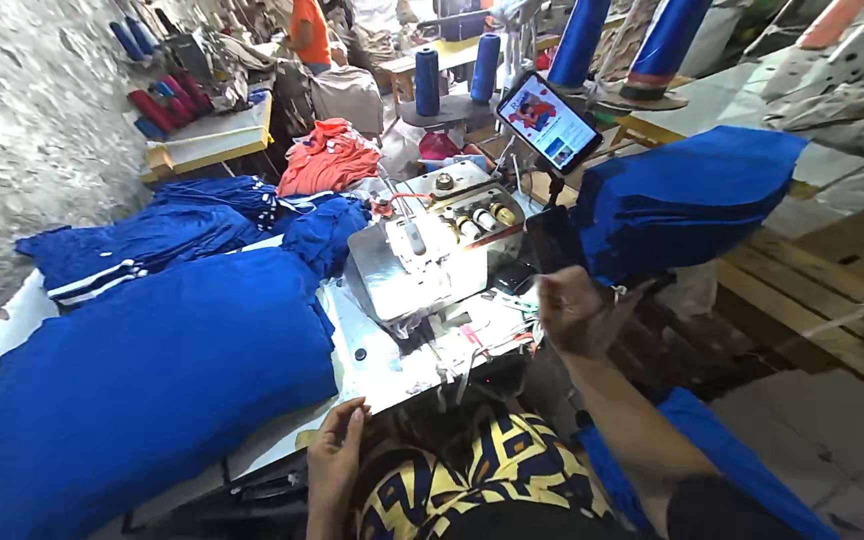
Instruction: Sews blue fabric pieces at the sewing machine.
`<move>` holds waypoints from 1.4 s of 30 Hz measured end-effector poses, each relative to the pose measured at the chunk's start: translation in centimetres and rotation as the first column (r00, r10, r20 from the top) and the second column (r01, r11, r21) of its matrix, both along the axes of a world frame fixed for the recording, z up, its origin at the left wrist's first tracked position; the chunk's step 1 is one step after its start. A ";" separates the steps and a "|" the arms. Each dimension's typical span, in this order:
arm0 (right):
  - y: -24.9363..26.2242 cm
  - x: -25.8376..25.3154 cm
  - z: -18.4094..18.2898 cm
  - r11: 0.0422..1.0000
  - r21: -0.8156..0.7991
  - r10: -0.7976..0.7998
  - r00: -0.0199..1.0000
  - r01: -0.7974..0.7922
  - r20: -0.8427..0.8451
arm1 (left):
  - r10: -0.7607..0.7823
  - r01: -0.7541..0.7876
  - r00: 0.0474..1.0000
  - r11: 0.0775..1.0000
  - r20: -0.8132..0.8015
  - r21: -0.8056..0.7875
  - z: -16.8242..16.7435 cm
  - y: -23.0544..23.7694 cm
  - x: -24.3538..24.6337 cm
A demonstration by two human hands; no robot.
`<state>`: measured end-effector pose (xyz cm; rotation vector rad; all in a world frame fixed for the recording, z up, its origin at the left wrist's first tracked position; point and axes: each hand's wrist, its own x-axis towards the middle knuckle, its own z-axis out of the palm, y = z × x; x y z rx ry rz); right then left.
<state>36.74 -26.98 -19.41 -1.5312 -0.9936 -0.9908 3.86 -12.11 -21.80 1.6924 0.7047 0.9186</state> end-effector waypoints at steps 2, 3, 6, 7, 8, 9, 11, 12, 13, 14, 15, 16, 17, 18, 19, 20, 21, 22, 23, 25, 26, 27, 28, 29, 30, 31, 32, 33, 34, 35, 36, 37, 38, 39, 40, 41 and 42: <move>4.2 -0.8 2.3 0.998 -0.055 -0.016 0.992 0.023 0.122 | 0.032 -0.032 0.999 0.998 0.011 0.047 0.2 -0.1 -0.6; 5.9 -1.0 2.9 0.995 -0.077 -0.045 0.987 0.057 0.152 | 0.042 -0.042 0.999 0.997 0.010 0.063 0.1 -0.3 -1.0; 8.7 -1.5 3.6 0.982 -0.139 -0.115 0.986 0.131 0.117 | 0.065 -0.066 0.998 0.995 0.006 0.078 -0.6 -0.6 -2.4; 9.0 -1.7 3.7 0.976 -0.156 -0.142 0.986 0.154 0.087 | 0.072 -0.072 0.997 0.995 0.007 0.071 -1.0 -0.6 -3.0; 9.2 -1.9 3.8 0.970 -0.172 -0.166 0.984 0.174 0.059 | 0.086 -0.086 0.996 0.995 0.008 0.058 -1.2 -0.6 -3.5; 9.2 -2.1 3.9 0.961 -0.194 -0.192 0.981 0.195 0.033 | 0.103 -0.103 0.995 0.994 0.009 0.038 -1.4 -0.6 -4.0; 9.1 -2.4 4.2 0.938 -0.261 -0.236 0.972 0.227 -0.005 | 0.136 -0.136 0.991 0.991 0.004 -0.008 -1.6 -0.5 -4.7; 9.0 -2.6 4.4 0.926 -0.298 -0.250 0.968 0.233 -0.020 | 0.147 -0.147 0.989 0.989 0.002 -0.023 -1.5 -0.5 -4.9; 8.9 -2.8 4.7 0.915 -0.330 -0.259 0.965 0.233 -0.035 | 0.155 -0.154 0.988 0.988 0.009 -0.027 -1.4 -0.4 -5.0; 8.8 -2.9 4.9 0.908 -0.349 -0.262 0.964 0.231 -0.045 | 0.157 -0.157 0.987 0.987 0.018 -0.021 -1.2 -0.2 -4.9; 8.8 -2.9 5.1 0.904 -0.364 -0.262 0.964 0.226 -0.051 | 0.156 -0.155 0.988 0.988 0.025 -0.014 -1.0 -0.2 -4.8; 8.7 -2.9 5.2 0.899 -0.375 -0.264 0.963 0.227 -0.050 | 0.152 -0.152 0.988 0.988 0.031 -0.007 -0.8 -0.1 -4.7; 8.7 -2.9 5.3 0.891 -0.384 -0.274 0.961 0.241 -0.032 | 0.150 -0.150 0.988 0.989 0.035 -0.004 -0.6 -0.1 -4.6; 8.7 -3.0 5.4 0.886 -0.393 -0.277 0.961 0.248 -0.019 | 0.149 -0.149 0.988 0.989 0.036 -0.003 -0.6 0.0 -4.4; 8.6 -3.1 5.5 0.881 -0.401 -0.277 0.961 0.252 -0.005 | 0.144 -0.144 0.989 0.990 0.038 -0.004 -0.7 -0.1 -4.3; 8.5 -3.2 5.5 0.875 -0.413 -0.277 0.961 0.253 0.002 | 0.136 -0.136 0.990 0.991 0.040 -0.007 -0.8 -0.1 -4.3; 8.5 -3.2 5.6 0.870 -0.422 -0.278 0.961 0.255 0.008 | 0.128 -0.127 0.991 0.992 0.041 -0.005 -1.1 -0.1 -4.2; 8.6 -3.2 5.6 0.864 -0.428 -0.282 0.959 0.264 0.021 | 0.120 -0.121 0.992 0.993 0.041 0.000 -1.3 -0.1 -4.1; 8.6 -3.2 5.5 0.861 -0.431 -0.284 0.958 0.269 0.030 | 0.116 -0.116 0.993 0.993 0.037 0.000 -1.5 -0.1 -4.1; 8.6 -3.2 5.5 0.856 -0.441 -0.288 0.957 0.272 0.032 | 0.116 -0.116 0.993 0.993 0.019 -0.005 -1.6 -0.1 -4.1; 8.6 -3.3 5.6 0.855 -0.446 -0.286 0.958 0.266 0.023 | 0.118 -0.118 0.993 0.993 0.016 -0.008 -1.6 -0.1 -4.1; 8.6 -3.4 5.7 0.856 -0.448 -0.286 0.958 0.260 0.010 | 0.120 -0.119 0.993 0.993 0.020 -0.012 -1.6 -0.1 -4.1; 8.7 -3.5 5.7 0.857 -0.444 -0.292 0.957 0.260 -0.003 | 0.124 -0.123 0.992 0.992 0.026 -0.017 -1.5 -0.2 -4.1; 8.8 -3.5 5.8 0.861 -0.439 -0.296 0.955 0.256 -0.024 | 0.128 -0.128 0.991 0.992 0.028 -0.018 -1.3 -0.2 -3.9; 8.9 -3.6 5.8 0.866 -0.433 -0.297 0.954 0.248 -0.046 | 0.124 -0.124 0.992 0.992 0.024 -0.009 -1.1 -0.3 -3.5; 9.0 -3.6 5.7 0.869 -0.428 -0.301 0.952 0.249 -0.059 | 0.097 -0.097 0.995 0.995 0.010 0.019 -0.8 -0.3 -3.0; 9.0 -3.6 5.6 0.871 -0.424 -0.303 0.951 0.247 -0.067 | 0.047 -0.046 0.999 0.996 -0.010 0.074 -0.4 -0.2 -2.3; 9.0 -3.5 5.6 0.871 -0.426 -0.303 0.950 0.245 -0.072 | -0.024 0.028 0.999 0.987 -0.030 0.157 0.0 0.0 -1.3; 9.0 -3.5 5.6 0.869 -0.432 -0.301 0.951 0.240 -0.076 | -0.104 0.112 0.994 0.961 -0.044 0.252 0.6 0.2 -0.1; 8.8 -3.5 5.7 0.864 -0.445 -0.301 0.950 0.235 -0.082 | -0.181 0.188 0.982 0.917 -0.053 0.352 1.3 0.5 1.5; 8.7 -3.5 5.8 0.859 -0.457 -0.303 0.949 0.233 -0.086 | -0.244 0.242 0.968 0.859 -0.054 0.450 2.1 0.8 3.4; 8.6 -3.5 5.8 0.858 -0.456 -0.306 0.948 0.237 -0.083 | -0.285 0.268 0.957 0.801 -0.053 0.535 3.0 1.0 5.7; 8.5 -3.5 5.7 0.862 -0.450 -0.302 0.950 0.236 -0.081 | -0.301 0.269 0.952 0.753 -0.049 0.600 4.0 1.2 8.1; 8.3 -3.5 5.7 0.868 -0.439 -0.294 0.953 0.233 -0.074 | -0.292 0.257 0.955 0.721 -0.054 0.644 4.8 1.3 10.5; 8.2 -3.6 5.8 0.875 -0.433 -0.274 0.959 0.216 -0.075 | -0.269 0.255 0.959 0.704 -0.083 0.663 5.5 1.4 12.8; 8.1 -3.7 5.9 0.886 -0.426 -0.237 0.968 0.181 -0.082 | -0.249 0.291 0.955 0.709 -0.158 0.642 6.4 1.5 14.8; 8.0 -3.6 5.8 0.896 -0.422 -0.193 0.977 0.141 -0.085 | -0.237 0.350 0.935 0.735 -0.264 0.581 7.3 1.7 16.6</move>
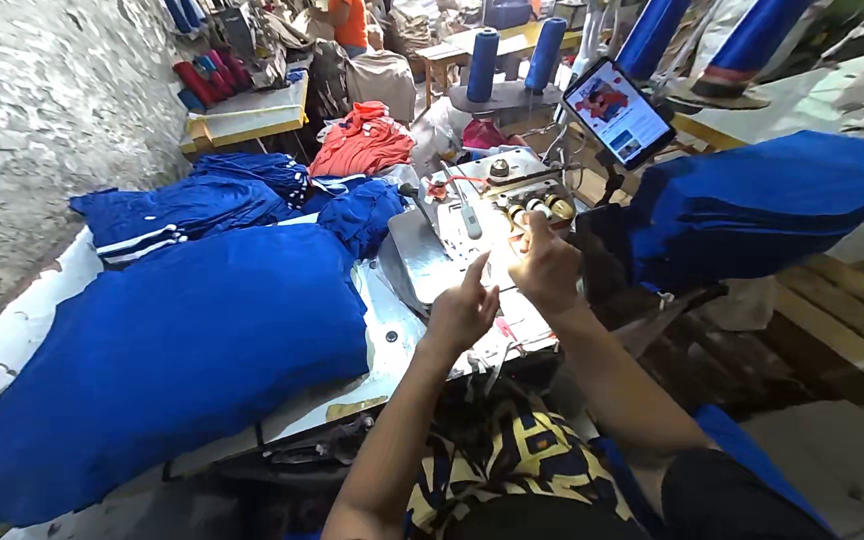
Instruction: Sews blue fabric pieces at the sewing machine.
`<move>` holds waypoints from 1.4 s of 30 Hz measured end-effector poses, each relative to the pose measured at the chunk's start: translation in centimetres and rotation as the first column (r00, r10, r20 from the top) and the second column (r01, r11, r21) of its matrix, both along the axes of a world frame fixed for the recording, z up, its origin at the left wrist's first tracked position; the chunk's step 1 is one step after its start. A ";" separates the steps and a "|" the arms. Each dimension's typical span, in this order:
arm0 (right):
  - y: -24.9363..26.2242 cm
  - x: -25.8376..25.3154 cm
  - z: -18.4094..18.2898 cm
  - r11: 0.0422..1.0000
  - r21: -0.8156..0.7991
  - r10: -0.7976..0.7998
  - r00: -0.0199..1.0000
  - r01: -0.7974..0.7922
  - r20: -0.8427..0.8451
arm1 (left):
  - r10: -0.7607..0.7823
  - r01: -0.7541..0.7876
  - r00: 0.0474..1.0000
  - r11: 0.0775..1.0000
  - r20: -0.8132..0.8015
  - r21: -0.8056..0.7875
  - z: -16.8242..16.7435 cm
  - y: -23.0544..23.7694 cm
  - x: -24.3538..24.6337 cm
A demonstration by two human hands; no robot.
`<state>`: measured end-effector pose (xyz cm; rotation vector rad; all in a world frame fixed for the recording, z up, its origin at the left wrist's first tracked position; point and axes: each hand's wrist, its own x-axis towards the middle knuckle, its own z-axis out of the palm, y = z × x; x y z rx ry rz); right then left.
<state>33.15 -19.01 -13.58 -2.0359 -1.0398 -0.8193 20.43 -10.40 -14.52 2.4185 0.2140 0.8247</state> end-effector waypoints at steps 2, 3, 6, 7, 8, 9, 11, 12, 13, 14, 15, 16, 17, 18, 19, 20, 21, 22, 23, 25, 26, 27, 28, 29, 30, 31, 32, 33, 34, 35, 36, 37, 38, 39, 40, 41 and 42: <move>-0.1 0.3 -0.3 0.997 0.000 0.078 0.997 -0.078 0.017 | 0.040 -0.054 0.976 0.997 -0.213 -0.059 1.5 0.5 2.7; 0.0 0.6 -0.5 0.996 0.004 0.093 0.995 -0.093 0.046 | 0.071 -0.085 0.963 0.995 -0.260 -0.045 1.9 0.6 3.7; 0.3 1.3 -1.1 0.993 0.063 0.084 0.983 -0.095 0.160 | 0.091 -0.083 0.988 0.994 -0.123 0.073 0.1 1.7 5.7; 0.4 1.6 -1.3 0.992 0.080 0.076 0.978 -0.093 0.194 | 0.100 -0.094 0.994 0.989 -0.050 0.113 -0.7 1.9 6.1; 0.5 1.7 -1.4 0.992 0.087 0.069 0.974 -0.089 0.216 | 0.119 -0.119 0.993 0.982 0.009 0.145 -1.2 2.0 6.5; 0.7 1.8 -1.5 0.992 0.097 0.054 0.970 -0.079 0.235 | 0.140 -0.143 0.990 0.977 0.028 0.158 -1.4 1.9 6.5; 1.0 1.8 -1.8 0.991 0.123 0.022 0.967 -0.055 0.254 | 0.176 -0.189 0.981 0.959 0.079 0.211 -1.9 1.8 6.7; 1.1 1.9 -1.9 0.991 0.129 0.011 0.968 -0.045 0.249 | 0.179 -0.198 0.979 0.952 0.097 0.232 -2.1 1.7 6.7; 1.2 1.9 -1.9 0.990 0.139 0.001 0.971 -0.036 0.240 | 0.181 -0.204 0.977 0.947 0.112 0.249 -2.2 1.7 6.8; 1.3 1.9 -1.9 0.989 0.147 -0.010 0.974 -0.024 0.228 | 0.185 -0.209 0.976 0.944 0.116 0.255 -2.2 1.7 6.8; 1.5 1.9 -1.9 0.989 0.150 -0.021 0.975 -0.012 0.221 | 0.193 -0.216 0.975 0.941 0.112 0.259 -2.1 1.6 6.8; 1.5 1.9 -1.9 0.989 0.148 -0.029 0.976 -0.004 0.216 | 0.201 -0.223 0.973 0.939 0.110 0.263 -2.1 1.6 6.8; 1.5 1.9 -1.8 0.990 0.140 -0.031 0.977 0.001 0.210 | 0.203 -0.223 0.974 0.939 0.103 0.262 -2.0 1.5 6.7; 1.4 1.9 -1.7 0.992 0.123 -0.029 0.980 0.005 0.195 | 0.205 -0.216 0.976 0.943 0.070 0.255 -1.8 1.4 6.6; 1.3 1.9 -1.6 0.994 0.107 -0.027 0.984 0.008 0.179 | 0.206 -0.209 0.978 0.947 0.038 0.246 -1.6 1.3 6.5; 1.3 1.9 -1.5 0.995 0.095 -0.028 0.986 0.013 0.163 | 0.207 -0.206 0.978 0.948 0.021 0.243 -1.6 1.3 6.5; 1.2 1.9 -1.4 0.996 0.085 -0.023 0.990 0.012 0.140 | 0.207 -0.209 0.978 0.943 0.038 0.259 -1.8 1.4 6.5; 1.1 1.8 -1.2 0.997 0.079 -0.023 0.992 0.014 0.124 | 0.209 -0.210 0.977 0.940 0.034 0.268 -1.9 1.5 6.5; 1.1 1.7 -1.1 0.997 0.078 -0.024 0.993 0.016 0.112 | 0.206 -0.204 0.978 0.941 0.021 0.270 -2.0 1.5 6.5; 0.9 1.6 -1.1 0.997 0.083 -0.017 0.996 0.010 0.085 | 0.187 -0.188 0.982 0.942 0.033 0.278 -2.1 1.6 6.4; 0.7 1.6 -1.2 0.996 0.093 -0.013 0.997 0.007 0.072 | 0.169 -0.176 0.984 0.944 0.051 0.280 -2.2 1.7 6.4; 0.5 1.5 -1.1 0.995 0.097 -0.008 0.998 0.003 0.055 | 0.156 -0.161 0.987 0.951 0.039 0.265 -2.1 1.8 6.4; 0.1 1.5 -0.8 0.995 0.097 0.001 1.000 -0.004 0.032 | 0.156 -0.149 0.988 0.959 -0.010 0.240 -2.0 1.9 6.4; -0.3 1.5 -0.5 0.995 0.098 0.011 1.000 -0.012 0.006 | 0.147 -0.132 0.987 0.971 -0.063 0.197 -1.8 2.0 6.4; -0.8 1.7 0.0 0.995 0.102 0.022 0.999 -0.019 -0.024 | 0.133 -0.117 0.987 0.980 -0.088 0.163 -1.6 2.1 6.4; -1.3 1.9 0.4 0.993 0.112 0.030 0.998 -0.024 -0.055 | 0.116 -0.102 0.988 0.986 -0.101 0.131 -1.5 2.2 6.4; -1.7 2.1 0.8 0.991 0.133 0.038 0.996 -0.027 -0.076 | 0.109 -0.099 0.990 0.989 -0.088 0.113 -1.5 2.2 6.4; -2.1 2.5 1.1 0.988 0.153 0.041 0.996 -0.028 -0.084 | 0.107 -0.100 0.992 0.990 -0.066 0.102 -1.7 2.3 6.4; -2.4 2.8 1.5 0.984 0.174 0.043 0.995 -0.027 -0.091 | 0.103 -0.098 0.993 0.992 -0.058 0.084 -1.7 2.4 6.3; -2.6 3.0 1.8 0.979 0.200 0.049 0.994 -0.029 -0.096 | 0.102 -0.098 0.993 0.993 -0.056 0.068 -1.5 2.3 6.2; -2.8 3.4 2.1 0.974 0.222 0.063 0.993 -0.040 -0.100 | 0.107 -0.104 0.992 0.993 -0.061 0.058 -1.4 2.3 6.1; -2.8 3.8 2.3 0.968 0.244 0.084 0.992 -0.059 -0.094 | 0.121 -0.117 0.991 0.991 -0.058 0.059 -1.5 2.1 6.0; -2.7 4.4 2.6 0.960 0.266 0.111 0.990 -0.085 -0.083 | 0.136 -0.133 0.990 0.988 -0.042 0.074 -1.6 2.0 5.8; -2.5 5.0 3.1 0.952 0.285 0.142 0.987 -0.114 -0.080 | 0.163 -0.160 0.986 0.982 -0.022 0.099 -2.0 1.8 5.6; -2.1 5.8 3.7 0.942 0.305 0.169 0.983 -0.139 -0.073 | 0.182 -0.184 0.983 0.973 0.023 0.140 -2.4 1.6 5.5; -1.7 6.6 4.3 0.937 0.310 0.198 0.977 -0.165 -0.078 | 0.191 -0.200 0.979 0.963 0.067 0.179 -2.8 1.5 5.5; -1.3 7.3 5.1 0.935 0.299 0.230 0.967 -0.189 -0.108 | 0.192 -0.209 0.976 0.957 0.099 0.201 -2.9 1.4 5.4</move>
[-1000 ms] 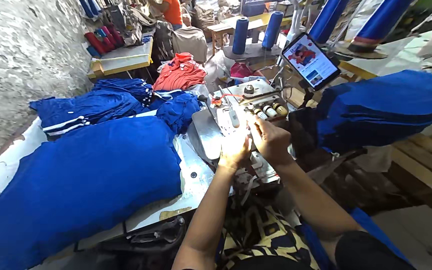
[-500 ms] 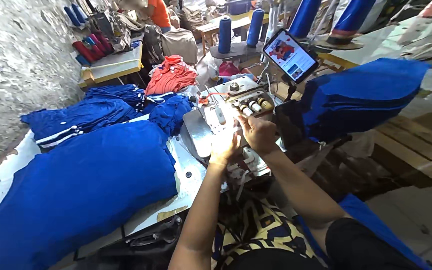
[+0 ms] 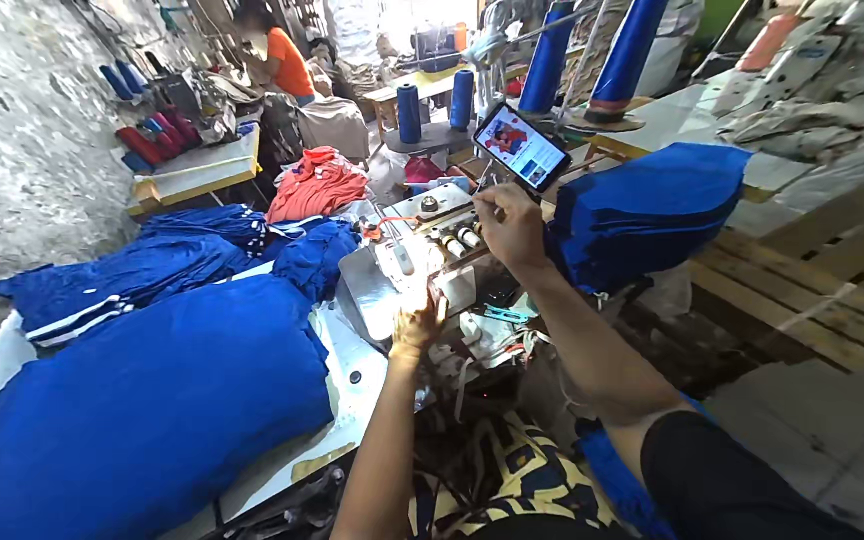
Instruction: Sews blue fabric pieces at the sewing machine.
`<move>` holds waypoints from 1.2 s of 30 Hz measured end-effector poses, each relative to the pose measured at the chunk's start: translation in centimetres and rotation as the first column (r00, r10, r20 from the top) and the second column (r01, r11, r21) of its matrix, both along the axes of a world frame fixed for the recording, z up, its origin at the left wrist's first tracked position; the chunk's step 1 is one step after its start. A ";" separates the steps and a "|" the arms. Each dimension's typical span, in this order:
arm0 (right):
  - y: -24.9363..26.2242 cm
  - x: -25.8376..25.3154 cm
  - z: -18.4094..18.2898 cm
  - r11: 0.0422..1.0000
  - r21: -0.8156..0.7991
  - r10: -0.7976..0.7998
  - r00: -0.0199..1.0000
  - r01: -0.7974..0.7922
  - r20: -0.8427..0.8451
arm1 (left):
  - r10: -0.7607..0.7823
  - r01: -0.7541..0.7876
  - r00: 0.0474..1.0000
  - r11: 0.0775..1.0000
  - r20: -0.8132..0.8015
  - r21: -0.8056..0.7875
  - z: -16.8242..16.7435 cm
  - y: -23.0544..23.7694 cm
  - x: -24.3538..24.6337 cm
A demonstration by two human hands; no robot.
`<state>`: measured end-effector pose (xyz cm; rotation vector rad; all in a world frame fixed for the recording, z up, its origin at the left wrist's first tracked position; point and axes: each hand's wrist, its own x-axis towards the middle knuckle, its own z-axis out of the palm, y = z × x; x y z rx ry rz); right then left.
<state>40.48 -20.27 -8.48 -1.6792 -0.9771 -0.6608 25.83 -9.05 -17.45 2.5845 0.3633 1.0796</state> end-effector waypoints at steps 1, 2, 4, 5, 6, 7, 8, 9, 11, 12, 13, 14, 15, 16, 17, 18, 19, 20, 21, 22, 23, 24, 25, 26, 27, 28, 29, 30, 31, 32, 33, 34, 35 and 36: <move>0.2 0.5 0.8 0.999 -0.025 0.041 0.998 -0.043 -0.056 | -0.003 0.003 1.000 1.000 0.024 0.014 -0.1 -0.1 -0.1; 0.2 0.6 1.6 0.995 -0.042 0.083 0.988 -0.089 -0.128 | -0.012 0.011 0.999 1.000 0.046 0.016 -0.1 -0.1 -0.1; -0.8 0.1 2.8 0.979 -0.056 0.178 0.958 -0.195 -0.226 | -0.028 0.027 0.995 1.000 0.098 0.014 -0.1 0.0 -0.2; -1.9 -0.5 2.9 0.956 -0.099 0.240 0.929 -0.277 -0.281 | -0.034 0.035 0.993 0.999 0.111 -0.003 0.0 0.0 -0.2; -3.4 -1.2 2.6 0.907 -0.210 0.279 0.895 -0.365 -0.347 | -0.035 0.037 0.992 0.999 0.121 -0.015 -0.1 0.0 -0.2; -4.5 -1.7 1.7 0.819 -0.390 0.256 0.876 -0.421 -0.409 | -0.036 0.040 0.992 0.999 0.120 -0.032 0.0 0.0 -0.3; -5.0 -2.2 0.6 0.666 -0.618 0.148 0.886 -0.418 -0.440 | -0.045 0.051 0.992 0.997 0.121 -0.050 0.1 0.1 -0.3; -4.8 -2.5 -1.0 0.476 -0.799 0.003 0.909 -0.368 -0.417 | -0.064 0.073 0.991 0.995 0.119 -0.074 0.2 0.1 -0.4; -4.3 -3.3 -5.4 0.256 -0.933 -0.200 0.930 -0.255 -0.309 | -0.090 0.097 0.987 0.994 0.132 -0.051 -0.1 0.2 -0.3; -4.3 -3.5 -7.3 0.237 -0.949 -0.240 0.934 -0.207 -0.263 | -0.099 0.104 0.985 0.994 0.144 -0.023 -0.2 0.2 -0.3; -4.2 -3.5 -8.7 0.245 -0.956 -0.253 0.941 -0.161 -0.224 | -0.108 0.111 0.984 0.994 0.144 -0.013 -0.1 0.3 -0.3; -4.3 -3.5 -9.7 0.259 -0.958 -0.252 0.949 -0.125 -0.192 | -0.111 0.114 0.984 0.993 0.137 -0.015 -0.1 0.3 -0.3; -4.6 -3.6 -10.4 0.270 -0.957 -0.242 0.955 -0.103 -0.171 | -0.111 0.116 0.986 0.993 0.126 -0.028 0.0 0.2 -0.4; -4.9 -3.6 -10.8 0.305 -0.949 -0.222 0.962 -0.084 -0.157 | -0.111 0.116 0.987 0.993 0.119 -0.035 -0.1 0.2 -0.5; -5.4 -3.7 -11.1 0.372 -0.926 -0.195 0.971 -0.060 -0.141 | -0.113 0.119 0.987 0.992 0.117 -0.046 -0.1 0.3 -0.5; -6.0 -3.8 -10.9 0.436 -0.898 -0.177 0.973 -0.059 -0.150 | -0.113 0.120 0.986 0.991 0.121 -0.053 -0.2 0.3 -0.5; -6.7 -4.1 -10.0 0.477 -0.874 -0.169 0.967 -0.091 -0.193 | -0.113 0.122 0.985 0.991 0.132 -0.059 -0.3 0.4 -0.5; -7.3 -4.2 -8.4 0.510 -0.847 -0.159 0.952 -0.146 -0.261 | -0.114 0.125 0.983 0.990 0.142 -0.066 -0.3 0.4 -0.5; -8.0 -4.2 -6.6 0.541 -0.811 -0.140 0.927 -0.222 -0.347 | -0.115 0.128 0.982 0.989 0.152 -0.075 -0.2 0.5 -0.4; -8.6 -3.8 -4.7 0.568 -0.761 -0.104 0.890 -0.313 -0.444 | -0.114 0.128 0.981 0.989 0.156 -0.080 -0.2 0.5 -0.3; -9.2 -3.4 -3.1 0.600 -0.690 -0.045 0.845 -0.404 -0.534 | -0.113 0.127 0.982 0.988 0.148 -0.088 -0.1 0.4 -0.3; -9.6 -2.8 -2.0 0.649 -0.611 0.030 0.818 -0.453 -0.574 | -0.110 0.123 0.984 0.989 0.139 -0.086 -0.1 0.4 -0.2; -9.5 -2.3 -1.3 0.711 -0.554 0.082 0.833 -0.433 -0.547 | -0.106 0.118 0.985 0.989 0.136 -0.084 -0.1 0.4 -0.1; -9.2 -1.9 -0.6 0.787 -0.513 0.093 0.888 -0.343 -0.451 | -0.105 0.116 0.986 0.990 0.130 -0.084 -0.2 0.4 -0.1; -8.5 -1.5 0.1 0.856 -0.475 0.069 0.955 -0.206 -0.290 | -0.108 0.119 0.986 0.990 0.125 -0.082 -0.2 0.4 -0.1; -7.5 -1.1 0.7 0.894 -0.445 0.017 0.996 -0.055 -0.089 | -0.115 0.124 0.986 0.989 0.118 -0.080 -0.1 0.5 -0.1; -6.4 -0.6 1.6 0.895 -0.439 -0.043 0.995 0.080 0.093 | -0.122 0.131 0.985 0.988 0.119 -0.075 -0.1 0.5 -0.2; -5.3 -0.1 2.4 0.876 -0.442 -0.094 0.967 0.193 0.237 | -0.128 0.138 0.984 0.988 0.123 -0.070 0.0 0.5 -0.2; -4.3 0.3 3.2 0.845 -0.458 -0.126 0.935 0.276 0.331 | -0.128 0.137 0.983 0.988 0.129 -0.064 0.0 0.5 -0.2; -3.4 0.6 3.9 0.798 -0.499 -0.144 0.911 0.337 0.386 | -0.128 0.137 0.983 0.989 0.132 -0.062 -0.1 0.5 -0.2; -2.6 0.6 4.6 0.738 -0.563 -0.151 0.904 0.373 0.401 | -0.127 0.136 0.982 0.989 0.141 -0.055 -0.1 0.5 -0.2; -1.9 0.5 5.4 0.671 -0.634 -0.156 0.909 0.385 0.386 | -0.124 0.133 0.981 0.990 0.151 -0.048 -0.1 0.5 -0.1; -1.3 0.4 6.1 0.624 -0.681 -0.153 0.915 0.383 0.374 | -0.120 0.128 0.981 0.991 0.153 -0.043 -0.1 0.5 -0.1; -0.8 0.3 6.6 0.591 -0.715 -0.147 0.921 0.375 0.361 | -0.118 0.126 0.982 0.991 0.148 -0.045 0.0 0.5 -0.1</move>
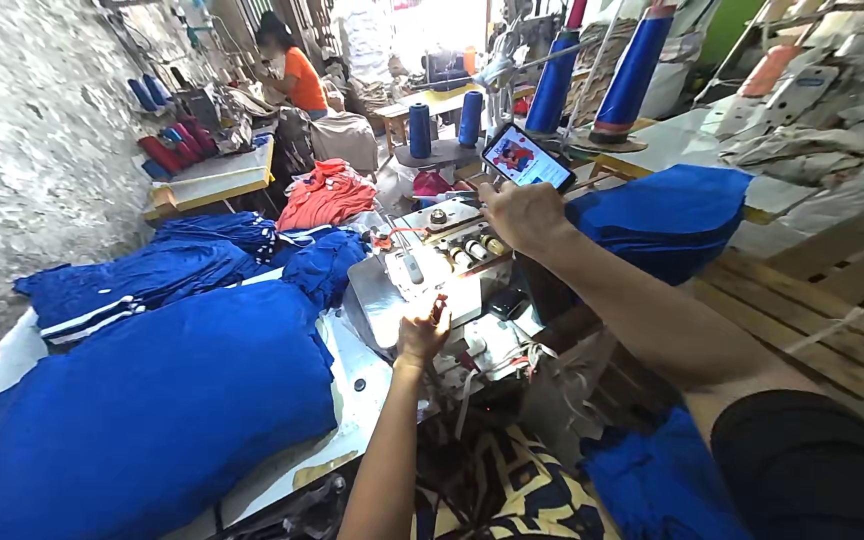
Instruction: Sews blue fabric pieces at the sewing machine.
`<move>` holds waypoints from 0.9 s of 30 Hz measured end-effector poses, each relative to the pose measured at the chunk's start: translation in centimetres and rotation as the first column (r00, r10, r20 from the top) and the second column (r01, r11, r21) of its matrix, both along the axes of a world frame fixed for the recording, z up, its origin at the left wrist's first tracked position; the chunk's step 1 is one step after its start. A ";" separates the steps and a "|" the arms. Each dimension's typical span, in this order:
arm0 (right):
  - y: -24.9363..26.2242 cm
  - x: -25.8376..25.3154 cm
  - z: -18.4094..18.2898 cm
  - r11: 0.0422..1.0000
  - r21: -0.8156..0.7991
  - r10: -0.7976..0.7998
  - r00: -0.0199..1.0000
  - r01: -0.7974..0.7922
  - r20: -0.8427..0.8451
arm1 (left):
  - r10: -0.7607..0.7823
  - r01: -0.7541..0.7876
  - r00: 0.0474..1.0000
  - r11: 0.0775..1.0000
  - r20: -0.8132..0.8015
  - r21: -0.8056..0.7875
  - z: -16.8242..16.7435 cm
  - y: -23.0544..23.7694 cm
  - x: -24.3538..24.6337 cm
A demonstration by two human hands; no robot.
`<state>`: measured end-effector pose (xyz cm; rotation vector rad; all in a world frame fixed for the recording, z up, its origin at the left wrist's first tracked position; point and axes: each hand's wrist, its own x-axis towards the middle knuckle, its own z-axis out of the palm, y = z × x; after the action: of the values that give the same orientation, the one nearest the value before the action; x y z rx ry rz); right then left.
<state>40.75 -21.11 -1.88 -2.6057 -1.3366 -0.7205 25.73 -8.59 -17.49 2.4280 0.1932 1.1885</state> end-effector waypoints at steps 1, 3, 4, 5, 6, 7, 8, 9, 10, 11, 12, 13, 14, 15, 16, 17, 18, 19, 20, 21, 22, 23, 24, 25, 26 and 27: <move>0.5 0.0 0.3 1.000 -0.030 -0.002 1.000 0.002 -0.008 | 0.002 -0.002 1.000 1.000 -0.007 -0.002 0.1 0.0 0.0; 1.4 0.3 0.4 0.998 -0.061 0.009 1.000 -0.009 -0.008 | 0.012 -0.012 1.000 1.000 -0.016 0.003 0.1 -0.1 0.0; 1.7 0.5 0.2 0.998 -0.059 0.022 1.000 -0.022 -0.009 | 0.014 -0.014 1.000 1.000 -0.020 0.000 0.1 -0.1 0.0; 1.8 0.7 -0.1 0.998 -0.053 0.032 0.999 -0.032 -0.015 | 0.012 -0.013 1.000 1.000 -0.025 -0.006 0.1 -0.1 -0.1; 1.8 0.9 -0.5 0.998 -0.044 0.036 0.999 -0.037 -0.023 | 0.008 -0.008 1.000 1.000 -0.030 -0.013 0.1 -0.1 -0.2; 1.6 0.8 -0.8 0.999 -0.030 0.029 0.999 -0.031 -0.040 | 0.002 -0.003 0.999 1.000 -0.032 -0.021 0.1 -0.1 -0.3; 1.1 0.5 -1.0 1.000 -0.014 0.010 0.998 -0.011 -0.062 | 0.000 0.000 1.000 1.000 -0.030 -0.022 0.1 -0.1 -0.3; 0.4 0.0 -1.1 1.000 0.022 -0.012 0.997 0.013 -0.076 | -0.002 0.001 1.000 1.000 -0.023 -0.022 0.2 -0.1 -0.3; -0.6 -0.5 -1.4 0.996 0.079 -0.028 0.998 0.032 -0.058 | -0.005 0.005 1.000 1.000 -0.028 -0.024 0.2 -0.1 -0.3; -1.8 -1.2 -1.9 0.989 0.142 -0.043 0.998 0.048 -0.042 | -0.012 0.011 0.999 1.000 -0.035 -0.025 0.2 -0.1 -0.4; -3.2 -2.2 -2.5 0.977 0.203 -0.046 0.997 0.059 -0.068 | -0.019 0.018 0.999 0.999 -0.030 -0.029 0.1 0.0 -0.4; -4.7 -3.3 -3.4 0.969 0.239 -0.035 0.992 0.065 -0.124 | -0.022 0.021 0.999 0.999 -0.025 -0.034 0.0 0.0 -0.3; -6.2 -4.4 -4.4 0.970 0.231 -0.023 0.971 0.080 -0.237 | -0.026 0.025 0.999 0.999 -0.024 -0.047 0.0 0.0 -0.3; -7.4 -5.5 -5.3 0.981 0.167 -0.024 0.917 0.099 -0.398 | -0.028 0.027 0.999 0.998 -0.019 -0.058 0.0 0.1 -0.3; -8.1 -6.3 -6.4 0.993 0.059 -0.055 0.835 0.104 -0.547 | -0.038 0.037 0.999 0.996 -0.010 -0.077 0.0 0.2 -0.3; -8.3 -6.7 -7.7 0.993 -0.066 -0.119 0.752 0.100 -0.648 | -0.043 0.043 0.999 0.994 0.004 -0.096 0.1 0.3 -0.2; -8.0 -6.9 -9.3 0.983 -0.159 -0.180 0.694 0.095 -0.697 | -0.045 0.046 0.999 0.993 0.013 -0.112 0.2 0.3 -0.2; -7.5 -6.9 -11.0 0.975 -0.202 -0.209 0.673 0.090 -0.709 | -0.051 0.052 0.999 0.990 0.012 -0.134 0.3 0.4 -0.3; -7.0 -6.8 -12.7 0.975 -0.203 -0.210 0.686 0.093 -0.697 | -0.052 0.055 0.998 0.988 0.019 -0.144 0.3 0.4 -0.2; -6.6 -6.7 -14.3 0.979 -0.179 -0.194 0.724 0.099 -0.662 | -0.053 0.056 0.998 0.987 0.026 -0.149 0.2 0.4 -0.2; -6.2 -6.5 -15.6 0.983 -0.152 -0.175 0.770 0.103 -0.614 | -0.059 0.063 0.998 0.987 0.035 -0.149 0.0 0.5 -0.2; -5.9 -6.3 -16.8 0.986 -0.126 -0.158 0.810 0.105 -0.565 | -0.069 0.075 0.997 0.984 0.043 -0.159 -0.1 0.6 -0.3; -5.7 -6.0 -17.8 0.990 -0.098 -0.134 0.842 0.097 -0.522 | -0.084 0.095 0.994 0.979 0.071 -0.180 -0.3 0.6 -0.5; -5.7 -5.7 -18.3 0.993 -0.090 -0.113 0.857 0.079 -0.503 | -0.097 0.120 0.988 0.971 0.120 -0.207 -0.4 0.6 -0.6; -5.8 -5.4 -18.4 0.996 -0.074 -0.085 0.855 0.055 -0.512 | -0.102 0.145 0.978 0.960 0.181 -0.242 -0.6 0.7 -0.8; -6.0 -5.0 -17.9 0.998 -0.060 -0.064 0.847 0.038 -0.527 | -0.088 0.154 0.968 0.948 0.237 -0.278 -0.6 0.7 -1.1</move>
<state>35.70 -27.09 -19.78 -2.5984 -1.1187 0.0479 24.62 -7.87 -18.07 2.0044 0.1391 1.2648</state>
